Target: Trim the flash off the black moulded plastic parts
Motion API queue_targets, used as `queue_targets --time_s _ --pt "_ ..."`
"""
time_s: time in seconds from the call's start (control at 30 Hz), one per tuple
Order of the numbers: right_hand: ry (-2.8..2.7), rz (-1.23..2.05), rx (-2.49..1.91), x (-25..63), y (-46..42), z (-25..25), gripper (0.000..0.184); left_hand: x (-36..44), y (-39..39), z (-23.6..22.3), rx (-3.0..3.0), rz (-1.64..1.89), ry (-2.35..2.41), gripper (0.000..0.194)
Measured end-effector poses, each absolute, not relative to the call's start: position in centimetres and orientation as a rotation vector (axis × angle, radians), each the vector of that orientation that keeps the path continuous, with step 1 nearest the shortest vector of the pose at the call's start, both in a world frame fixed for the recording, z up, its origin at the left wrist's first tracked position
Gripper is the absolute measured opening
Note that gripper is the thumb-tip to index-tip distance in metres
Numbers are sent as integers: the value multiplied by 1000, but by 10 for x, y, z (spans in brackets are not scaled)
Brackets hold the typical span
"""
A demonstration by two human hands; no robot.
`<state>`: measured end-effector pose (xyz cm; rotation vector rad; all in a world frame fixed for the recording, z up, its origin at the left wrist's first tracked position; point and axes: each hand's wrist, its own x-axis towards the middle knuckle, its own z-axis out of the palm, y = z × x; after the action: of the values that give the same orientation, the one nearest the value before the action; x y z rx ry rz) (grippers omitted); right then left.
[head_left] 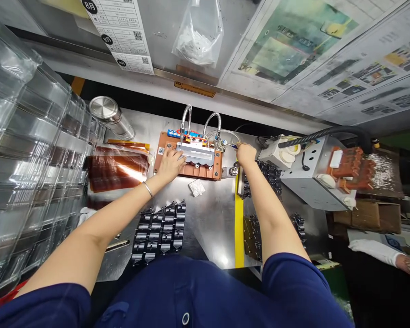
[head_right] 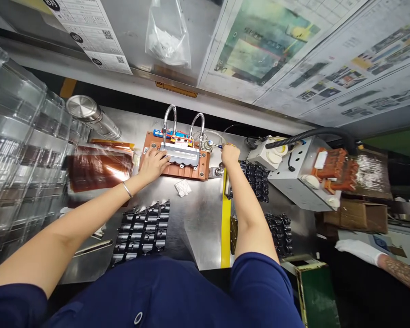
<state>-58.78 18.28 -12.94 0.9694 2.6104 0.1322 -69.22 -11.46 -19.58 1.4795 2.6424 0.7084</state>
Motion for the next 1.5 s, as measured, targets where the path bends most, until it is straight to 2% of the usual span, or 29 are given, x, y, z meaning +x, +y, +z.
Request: queue_targets --time_s 0.1,0.23,0.3,0.57,0.73,0.8,0.9,0.97,1.1,1.23,1.3,1.37,1.43,1.5 --pt "2731 -12 1027 -581 161 -132 36 -696 -114 -197 1161 896 2711 27" --pt "2794 -866 1084 -572 115 -154 42 -701 -108 -199 652 993 2727 42" --pt "2750 -1094 1057 -571 98 -166 44 -704 -104 -196 550 995 2677 40" --pt "2688 -1223 1152 -561 71 -167 26 -693 -98 -173 339 925 2588 44" --pt "2648 -1411 1175 -515 35 -153 41 -639 -143 -158 342 1010 2529 60" --pt "2675 -1626 1127 -491 21 -144 39 -614 -174 -150 518 1172 2553 57" --pt "2743 -1914 1025 -464 1 -127 22 -583 -218 -134 993 1452 2614 36" --pt "2776 -1940 1004 -452 -11 -116 17 -568 -240 -120 1262 1515 2639 30" --pt "2889 -1833 1084 -440 -33 -95 15 -552 -265 -95 1512 1471 2641 38" --pt "2989 -1524 913 -434 -50 -79 13 -543 -278 -78 1640 1408 2691 38" --pt "2903 -1295 814 -433 -63 -72 19 -539 -283 -74 1723 1386 2686 38" --pt "2801 -1096 727 -432 -85 -65 17 -534 -286 -73 1763 1356 2635 38" --pt "2727 -1104 479 -431 -114 -54 14 -530 -289 -73 1770 1310 2584 38" --pt "2581 -1341 74 -427 -139 -41 23 -528 -294 -73 1785 1267 2572 40"
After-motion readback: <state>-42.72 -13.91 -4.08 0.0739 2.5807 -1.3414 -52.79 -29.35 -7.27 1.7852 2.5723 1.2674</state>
